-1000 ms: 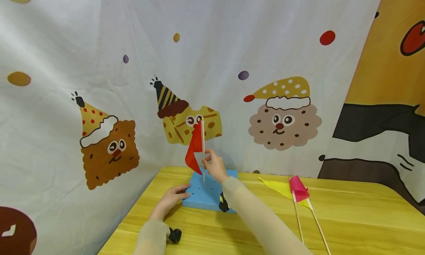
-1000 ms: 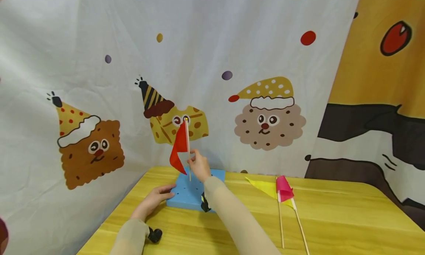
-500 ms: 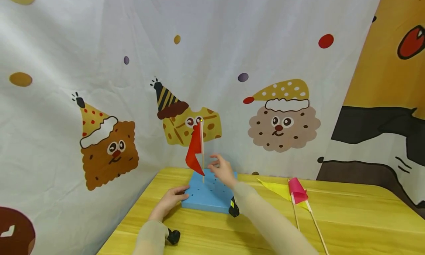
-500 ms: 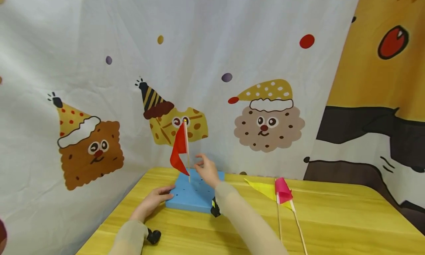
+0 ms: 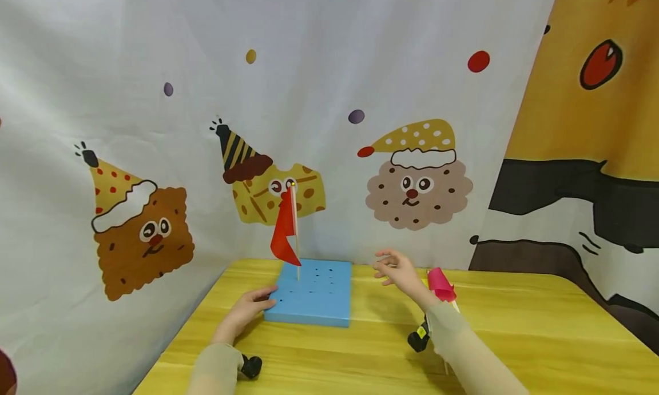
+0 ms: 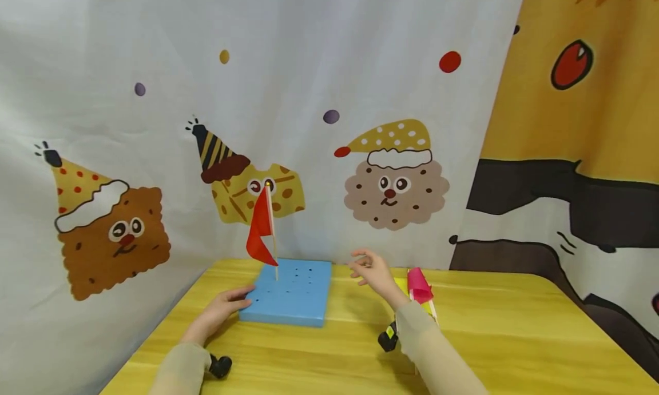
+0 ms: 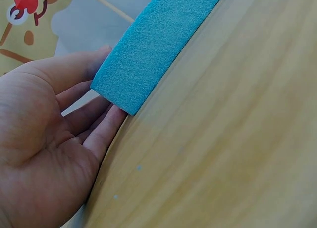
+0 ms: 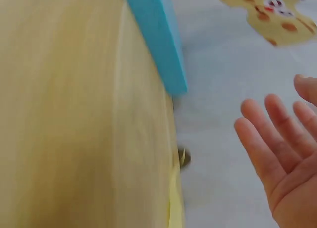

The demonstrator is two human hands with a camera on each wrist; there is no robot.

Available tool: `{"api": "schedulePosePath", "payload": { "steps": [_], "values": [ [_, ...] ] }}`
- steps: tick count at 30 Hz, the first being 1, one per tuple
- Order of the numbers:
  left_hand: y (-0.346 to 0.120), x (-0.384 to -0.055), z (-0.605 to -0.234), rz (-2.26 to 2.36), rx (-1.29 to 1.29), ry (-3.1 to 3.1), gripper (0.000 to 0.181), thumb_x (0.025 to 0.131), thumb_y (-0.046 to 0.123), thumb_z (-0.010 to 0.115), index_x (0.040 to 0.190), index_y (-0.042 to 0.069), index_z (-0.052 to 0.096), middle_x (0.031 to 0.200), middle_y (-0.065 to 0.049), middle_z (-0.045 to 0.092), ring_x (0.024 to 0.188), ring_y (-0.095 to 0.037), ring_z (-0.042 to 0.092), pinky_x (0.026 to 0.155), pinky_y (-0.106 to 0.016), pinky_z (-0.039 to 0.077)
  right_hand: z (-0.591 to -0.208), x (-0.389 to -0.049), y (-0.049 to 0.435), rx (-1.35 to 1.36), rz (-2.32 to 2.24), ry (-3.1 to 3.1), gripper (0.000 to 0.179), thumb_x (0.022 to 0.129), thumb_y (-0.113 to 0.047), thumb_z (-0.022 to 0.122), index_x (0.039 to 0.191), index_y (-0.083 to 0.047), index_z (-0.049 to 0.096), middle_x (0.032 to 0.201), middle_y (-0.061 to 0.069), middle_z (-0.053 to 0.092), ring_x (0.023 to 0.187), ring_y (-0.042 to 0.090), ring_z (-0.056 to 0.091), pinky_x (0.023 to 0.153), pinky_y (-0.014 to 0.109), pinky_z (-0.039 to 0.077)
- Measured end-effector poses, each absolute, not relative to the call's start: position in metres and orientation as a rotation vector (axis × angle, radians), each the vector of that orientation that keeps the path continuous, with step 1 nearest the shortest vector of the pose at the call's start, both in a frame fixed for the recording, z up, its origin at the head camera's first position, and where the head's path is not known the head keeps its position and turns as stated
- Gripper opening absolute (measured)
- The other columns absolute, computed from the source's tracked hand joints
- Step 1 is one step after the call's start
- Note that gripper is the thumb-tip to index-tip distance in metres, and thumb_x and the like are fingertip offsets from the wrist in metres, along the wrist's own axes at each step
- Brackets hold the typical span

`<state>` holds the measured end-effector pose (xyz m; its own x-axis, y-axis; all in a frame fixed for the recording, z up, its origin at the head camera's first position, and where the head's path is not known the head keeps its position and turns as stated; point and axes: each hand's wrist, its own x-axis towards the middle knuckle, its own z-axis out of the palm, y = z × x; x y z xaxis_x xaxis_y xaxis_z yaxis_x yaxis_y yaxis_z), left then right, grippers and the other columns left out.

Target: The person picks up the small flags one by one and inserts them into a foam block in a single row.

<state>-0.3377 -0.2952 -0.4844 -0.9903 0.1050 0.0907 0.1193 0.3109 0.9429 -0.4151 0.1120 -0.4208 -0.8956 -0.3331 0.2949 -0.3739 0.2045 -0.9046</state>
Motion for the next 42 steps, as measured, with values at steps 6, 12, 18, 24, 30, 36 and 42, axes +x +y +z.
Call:
{"api": "schedulePosePath", "payload": {
  "steps": [6, 12, 18, 24, 30, 36, 42],
  "values": [
    [-0.309, -0.340, -0.477, -1.827, -0.168, -2.516, 0.052, 0.094, 0.019, 0.066, 0.140, 0.002, 0.052, 0.145, -0.023, 0.043, 0.132, -0.041, 0.038, 0.107, -0.056, 0.032, -0.416, -0.402, 0.162, 0.616, 1.786, -2.483, 0.037, 0.095, -0.018, 0.065, 0.126, 0.000, 0.055, 0.108, 0.025, 0.064, 0.090, 0.042, 0.067, 0.069, 0.049, 0.057],
    [-0.310, -0.344, -0.475, -1.836, -0.170, -2.526, 0.053, 0.094, 0.020, 0.066, 0.141, 0.002, 0.050, 0.146, -0.023, 0.042, 0.133, -0.041, 0.037, 0.109, -0.056, 0.030, -0.410, -0.398, 0.197, 0.562, 1.752, -2.566, 0.040, 0.093, -0.018, 0.067, 0.122, 0.008, 0.055, 0.104, 0.025, 0.065, 0.084, 0.041, 0.068, 0.064, 0.052, 0.057],
    [-0.308, -0.342, -0.474, -1.833, -0.182, -2.525, 0.053, 0.095, 0.018, 0.065, 0.142, 0.001, 0.049, 0.147, -0.023, 0.040, 0.135, -0.041, 0.035, 0.109, -0.055, 0.029, -0.418, -0.393, 0.218, 0.457, 1.765, -2.647, 0.044, 0.091, -0.019, 0.070, 0.120, 0.010, 0.054, 0.098, 0.022, 0.067, 0.082, 0.044, 0.066, 0.062, 0.043, 0.058],
    [-0.304, -0.339, -0.477, -1.841, -0.206, -2.541, 0.053, 0.095, 0.018, 0.064, 0.143, 0.001, 0.047, 0.148, -0.023, 0.039, 0.135, -0.041, 0.035, 0.109, -0.056, 0.028, -0.435, -0.386, 0.223, 0.453, 1.757, -2.693, 0.039, 0.090, -0.016, 0.070, 0.115, 0.010, 0.055, 0.095, 0.024, 0.066, 0.079, 0.041, 0.067, 0.061, 0.045, 0.057],
    [-0.299, -0.341, -0.483, -1.862, -0.153, -2.552, 0.054, 0.093, 0.020, 0.067, 0.141, 0.004, 0.051, 0.147, -0.020, 0.042, 0.135, -0.039, 0.036, 0.109, -0.055, 0.030, -0.449, -0.375, 0.232, 0.316, 1.630, -2.768, 0.020, 0.085, -0.007, 0.071, 0.092, 0.008, 0.061, 0.074, 0.012, 0.064, 0.058, 0.021, 0.061, 0.052, 0.035, 0.054],
    [-0.292, -0.342, -0.486, -1.880, -0.126, -2.542, 0.052, 0.093, 0.019, 0.067, 0.140, 0.003, 0.052, 0.146, -0.021, 0.043, 0.134, -0.040, 0.037, 0.107, -0.054, 0.033, -0.454, -0.367, 0.236, 0.194, 1.275, -2.930, 0.030, 0.078, -0.020, 0.080, 0.061, -0.005, 0.061, 0.048, 0.002, 0.053, 0.041, 0.011, 0.047, 0.040, 0.024, 0.043],
    [-0.293, -0.341, -0.485, -1.861, -0.127, -2.570, 0.053, 0.094, 0.020, 0.066, 0.141, 0.003, 0.051, 0.146, -0.021, 0.042, 0.133, -0.041, 0.037, 0.107, -0.055, 0.033, -0.459, -0.365, 0.230, 0.169, 1.141, -2.957, 0.047, 0.072, -0.023, 0.085, 0.048, -0.014, 0.046, 0.043, -0.004, 0.042, 0.038, 0.008, 0.035, 0.038, 0.020, 0.032]
  ]
}}
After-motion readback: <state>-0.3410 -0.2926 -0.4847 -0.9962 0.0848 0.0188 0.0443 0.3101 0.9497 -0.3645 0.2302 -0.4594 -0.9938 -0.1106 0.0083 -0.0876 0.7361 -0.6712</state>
